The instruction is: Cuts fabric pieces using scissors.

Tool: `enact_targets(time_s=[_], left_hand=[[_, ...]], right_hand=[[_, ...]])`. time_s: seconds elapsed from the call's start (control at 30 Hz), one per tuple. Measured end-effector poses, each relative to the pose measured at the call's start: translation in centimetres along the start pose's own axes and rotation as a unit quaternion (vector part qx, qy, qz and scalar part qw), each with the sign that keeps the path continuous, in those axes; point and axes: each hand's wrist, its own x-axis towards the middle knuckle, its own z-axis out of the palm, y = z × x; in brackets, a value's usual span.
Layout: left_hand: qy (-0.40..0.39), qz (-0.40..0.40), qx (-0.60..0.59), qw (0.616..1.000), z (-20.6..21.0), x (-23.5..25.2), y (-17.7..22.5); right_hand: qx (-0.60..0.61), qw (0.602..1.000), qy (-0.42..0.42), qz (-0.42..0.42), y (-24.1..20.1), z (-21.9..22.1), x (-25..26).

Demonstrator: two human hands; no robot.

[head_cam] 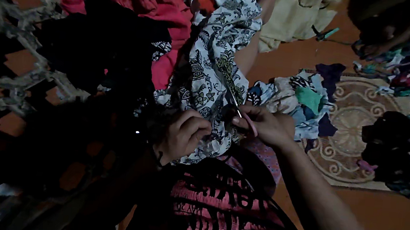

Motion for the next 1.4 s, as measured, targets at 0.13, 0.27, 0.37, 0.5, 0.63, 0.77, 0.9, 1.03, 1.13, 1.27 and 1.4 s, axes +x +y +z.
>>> enact_targets(time_s=[0.13, 0.27, 0.37, 0.5, 0.63, 0.77, 0.9, 1.03, 1.13, 1.27, 1.4], left_hand=[[0.02, -0.04, -0.038, 0.998, 0.4, 1.0, -0.7], [0.089, -0.321, -0.07, 0.94, 1.1, 4.2, -2.9], [0.031, -0.454, -0.069, 0.888, 0.8, 7.5, -5.8], [0.041, -0.441, -0.115, 0.889, 1.7, 8.7, -7.7], [0.226, -0.31, -0.101, 0.918, 2.9, 7.7, -6.5], [0.277, -0.276, -0.092, 0.916, 3.3, 7.1, -6.4], [0.297, -0.259, -0.096, 0.914, 3.5, 7.0, -7.1], [0.304, -0.267, -0.105, 0.908, 3.4, 7.1, -7.2], [0.307, -0.278, -0.109, 0.904, 3.3, 7.2, -7.0], [0.304, -0.289, -0.105, 0.902, 3.2, 7.0, -7.0], [0.309, -0.278, -0.108, 0.903, 3.4, 6.8, -7.2]], right_hand=[[0.011, 1.0, 0.004, -0.006, 0.2, -0.2, 0.1], [0.056, 0.998, -0.029, -0.032, 1.0, -0.5, 0.4], [0.075, 0.995, -0.038, -0.045, 1.3, -0.3, 0.4], [0.086, 0.994, -0.038, -0.054, 1.4, -0.3, 0.5], [0.094, 0.993, -0.029, -0.059, 1.7, -0.6, 0.9], [0.081, 0.995, -0.034, -0.046, 1.1, -0.7, 1.9], [0.065, 0.996, -0.043, -0.054, 0.7, -0.9, 2.8], [0.06, 0.996, -0.044, -0.045, 0.4, -0.8, 2.8], [0.054, 0.997, -0.04, -0.044, 0.3, -0.8, 2.7], [0.044, 0.997, -0.036, -0.048, 0.5, -0.7, 2.7], [0.048, 0.996, -0.06, -0.044, 0.5, -0.6, 2.7]])
